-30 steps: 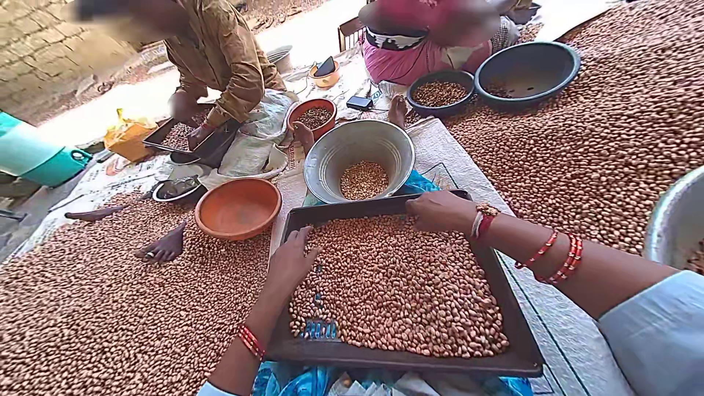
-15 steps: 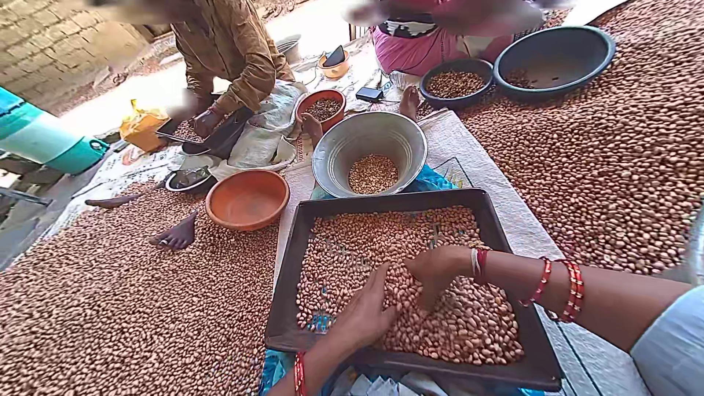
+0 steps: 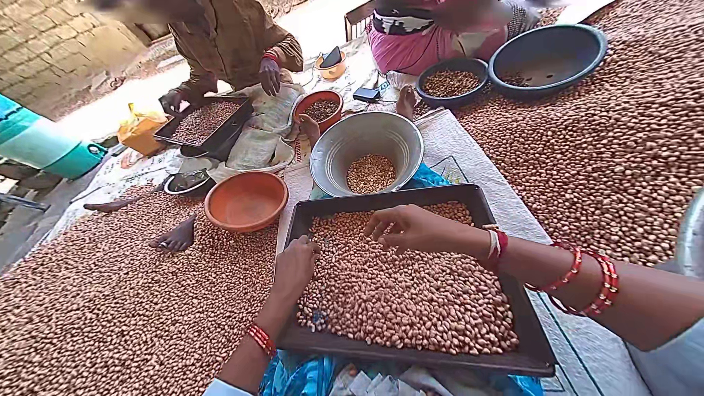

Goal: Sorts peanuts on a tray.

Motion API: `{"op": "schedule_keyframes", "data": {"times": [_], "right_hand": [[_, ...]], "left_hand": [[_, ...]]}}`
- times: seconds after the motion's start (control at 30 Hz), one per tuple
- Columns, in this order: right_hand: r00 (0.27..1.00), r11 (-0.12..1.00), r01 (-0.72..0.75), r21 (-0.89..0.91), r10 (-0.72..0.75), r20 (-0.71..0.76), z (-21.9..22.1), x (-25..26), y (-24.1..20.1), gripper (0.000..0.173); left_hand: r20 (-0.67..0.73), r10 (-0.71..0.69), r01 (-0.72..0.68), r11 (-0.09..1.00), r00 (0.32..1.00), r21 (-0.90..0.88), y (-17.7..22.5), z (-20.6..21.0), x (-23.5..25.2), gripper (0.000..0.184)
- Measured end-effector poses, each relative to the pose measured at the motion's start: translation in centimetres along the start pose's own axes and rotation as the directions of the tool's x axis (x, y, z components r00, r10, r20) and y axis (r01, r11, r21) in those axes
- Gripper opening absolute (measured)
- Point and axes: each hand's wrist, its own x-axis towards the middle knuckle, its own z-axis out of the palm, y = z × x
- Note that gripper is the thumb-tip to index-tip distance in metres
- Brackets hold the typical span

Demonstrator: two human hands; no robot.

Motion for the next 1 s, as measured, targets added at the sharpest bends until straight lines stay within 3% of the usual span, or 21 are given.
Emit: {"op": "schedule_keyframes", "data": {"times": [0.1,0.2,0.4,0.47,0.5,0.53,0.57,0.6,0.63,0.67,0.7,0.77,0.83,0.9,0.93,0.97,1.0], "right_hand": [[0.995,0.969,-0.013,-0.248,-0.011,-0.098,-0.8,0.3,1.0,0.021],[0.999,0.889,0.000,-0.458,-0.018,-0.036,0.3,0.6,1.5,0.018],[0.991,0.786,0.121,-0.607,-0.055,0.126,5.3,1.0,3.5,0.021],[0.987,0.737,0.145,-0.660,-0.064,0.145,6.3,1.2,4.2,0.020],[0.986,0.718,0.154,-0.679,-0.066,0.153,6.6,1.3,4.5,0.019],[0.984,0.707,0.164,-0.688,-0.071,0.161,6.8,1.3,4.6,0.019],[0.983,0.702,0.173,-0.691,-0.081,0.164,7.0,1.3,4.7,0.018],[0.983,0.698,0.177,-0.694,-0.087,0.163,7.1,1.2,4.8,0.017],[0.983,0.694,0.173,-0.698,-0.075,0.169,7.2,1.2,4.7,0.017],[0.982,0.696,0.161,-0.700,-0.044,0.182,7.2,1.2,4.4,0.017],[0.980,0.697,0.148,-0.701,-0.007,0.199,7.0,1.3,4.0,0.017],[0.984,0.723,0.111,-0.681,0.017,0.178,5.9,1.4,3.2,0.019],[0.992,0.767,0.057,-0.639,-0.113,-0.047,3.7,1.3,2.5,0.022],[0.906,0.775,0.012,-0.632,-0.276,-0.322,0.6,1.2,2.0,0.027],[0.860,0.772,-0.010,-0.636,-0.318,-0.399,-1.0,1.1,1.7,0.025],[0.864,0.783,-0.041,-0.621,-0.284,-0.415,-2.4,0.5,1.3,0.023],[0.916,0.794,-0.076,-0.603,-0.184,-0.358,-3.4,-0.2,0.8,0.019]], "left_hand": [[-0.009,0.010,-0.010,0.999,1.000,0.044,0.4,0.6,0.2,0.022],[0.014,-0.003,0.002,0.997,1.000,0.073,0.7,0.6,-0.1,0.024],[0.216,-0.075,0.025,0.974,0.973,0.224,1.8,-0.6,0.6,0.030],[0.202,-0.080,0.040,0.980,0.976,0.194,2.0,-2.2,0.9,0.030],[0.067,-0.041,0.034,0.995,0.997,0.097,1.6,-2.9,0.6,0.029],[-0.181,0.019,-0.024,0.999,0.983,-0.026,1.0,-3.2,0.2,0.027],[-0.456,0.068,-0.125,0.988,0.887,-0.096,0.3,-3.1,0.2,0.026],[-0.645,0.081,-0.200,0.973,0.760,-0.112,-0.2,-3.2,0.3,0.028],[-0.720,0.072,-0.232,0.965,0.690,-0.126,-0.5,-3.5,0.2,0.032],[-0.722,0.062,-0.236,0.961,0.690,-0.143,-0.9,-3.7,-0.3,0.033],[-0.665,0.058,-0.223,0.961,0.745,-0.165,-1.3,-3.8,-0.9,0.031],[-0.421,0.052,-0.149,0.968,0.906,-0.200,-2.0,-3.9,-2.2,0.024],[-0.118,0.015,-0.031,0.990,0.993,-0.135,-2.4,-3.7,-3.4,0.019],[0.112,-0.031,0.030,0.999,0.993,0.010,-2.5,-3.1,-4.2,0.021],[0.163,-0.035,0.023,0.997,0.986,0.076,-2.7,-2.5,-4.5,0.022],[0.183,-0.032,0.010,0.993,0.983,0.119,-2.8,-1.9,-4.8,0.023],[0.188,-0.029,0.002,0.989,0.982,0.146,-2.9,-1.4,-5.0,0.023]]}}
